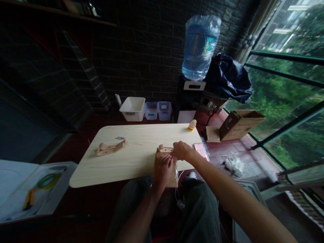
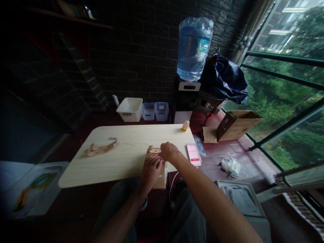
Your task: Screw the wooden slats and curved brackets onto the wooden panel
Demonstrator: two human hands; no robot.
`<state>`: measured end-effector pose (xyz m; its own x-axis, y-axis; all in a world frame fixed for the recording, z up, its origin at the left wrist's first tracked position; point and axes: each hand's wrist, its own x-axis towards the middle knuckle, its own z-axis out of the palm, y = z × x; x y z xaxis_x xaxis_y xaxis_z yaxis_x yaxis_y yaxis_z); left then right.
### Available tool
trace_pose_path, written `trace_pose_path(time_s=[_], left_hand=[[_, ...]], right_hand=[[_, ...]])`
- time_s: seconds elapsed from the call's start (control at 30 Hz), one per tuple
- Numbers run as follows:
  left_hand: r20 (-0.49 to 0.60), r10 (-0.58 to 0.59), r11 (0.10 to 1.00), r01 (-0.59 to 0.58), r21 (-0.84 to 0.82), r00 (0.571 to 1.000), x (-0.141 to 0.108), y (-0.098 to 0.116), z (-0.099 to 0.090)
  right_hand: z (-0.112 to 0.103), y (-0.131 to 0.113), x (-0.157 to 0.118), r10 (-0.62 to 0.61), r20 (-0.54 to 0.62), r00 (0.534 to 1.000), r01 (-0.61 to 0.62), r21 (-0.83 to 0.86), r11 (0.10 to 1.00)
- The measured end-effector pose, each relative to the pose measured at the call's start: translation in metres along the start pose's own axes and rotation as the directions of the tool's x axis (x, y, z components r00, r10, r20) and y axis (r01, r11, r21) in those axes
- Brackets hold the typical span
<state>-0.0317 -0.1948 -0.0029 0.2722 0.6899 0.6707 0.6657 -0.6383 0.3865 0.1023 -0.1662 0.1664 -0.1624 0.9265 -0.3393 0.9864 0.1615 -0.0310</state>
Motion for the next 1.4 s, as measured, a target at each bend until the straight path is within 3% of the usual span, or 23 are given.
trace_pose_path(time_s=[0.3, 0.43, 0.6, 0.67, 0.77, 0.87, 1.2, 1.4], left_hand=[[0.020, -0.002, 1.000, 0.002, -0.012, 1.000, -0.001, 0.000, -0.002], [0.034, -0.010, 0.999, 0.012, -0.035, 0.999, -0.001, -0.003, 0.001], [0.034, 0.005, 1.000, -0.004, -0.013, 0.999, -0.002, -0.004, 0.003], [0.031, 0.004, 1.000, -0.004, -0.001, 0.999, -0.001, -0.004, 0.003], [0.017, 0.006, 1.000, -0.006, -0.015, 1.000, 0.000, -0.003, 0.002], [-0.001, -0.011, 0.999, 0.011, -0.046, 1.000, 0.000, -0.003, 0.002], [0.012, 0.022, 1.000, -0.022, -0.003, 1.000, -0.003, -0.008, 0.007], [0.001, 0.025, 1.000, -0.025, 0.013, 1.000, -0.002, -0.005, 0.005]], right_hand=[[-0.010, 0.005, -0.015, -0.137, -0.013, 0.990, 0.137, -0.035, 0.990], [-0.009, 0.006, -0.005, -0.100, 0.031, 0.994, 0.101, -0.010, 0.995], [-0.008, 0.003, 0.002, -0.006, 0.180, 0.984, -0.026, 0.175, 0.984], [-0.009, 0.000, -0.003, 0.033, 0.125, 0.992, -0.056, 0.177, 0.983], [-0.015, -0.004, -0.015, -0.020, 0.005, 1.000, 0.019, 0.084, 0.996], [-0.020, -0.006, -0.022, -0.118, 0.008, 0.993, 0.118, 0.005, 0.993], [-0.005, 0.000, -0.009, -0.038, -0.042, 0.998, 0.037, -0.025, 0.999], [-0.015, -0.011, -0.006, -0.029, -0.016, 0.999, 0.028, -0.045, 0.999]])
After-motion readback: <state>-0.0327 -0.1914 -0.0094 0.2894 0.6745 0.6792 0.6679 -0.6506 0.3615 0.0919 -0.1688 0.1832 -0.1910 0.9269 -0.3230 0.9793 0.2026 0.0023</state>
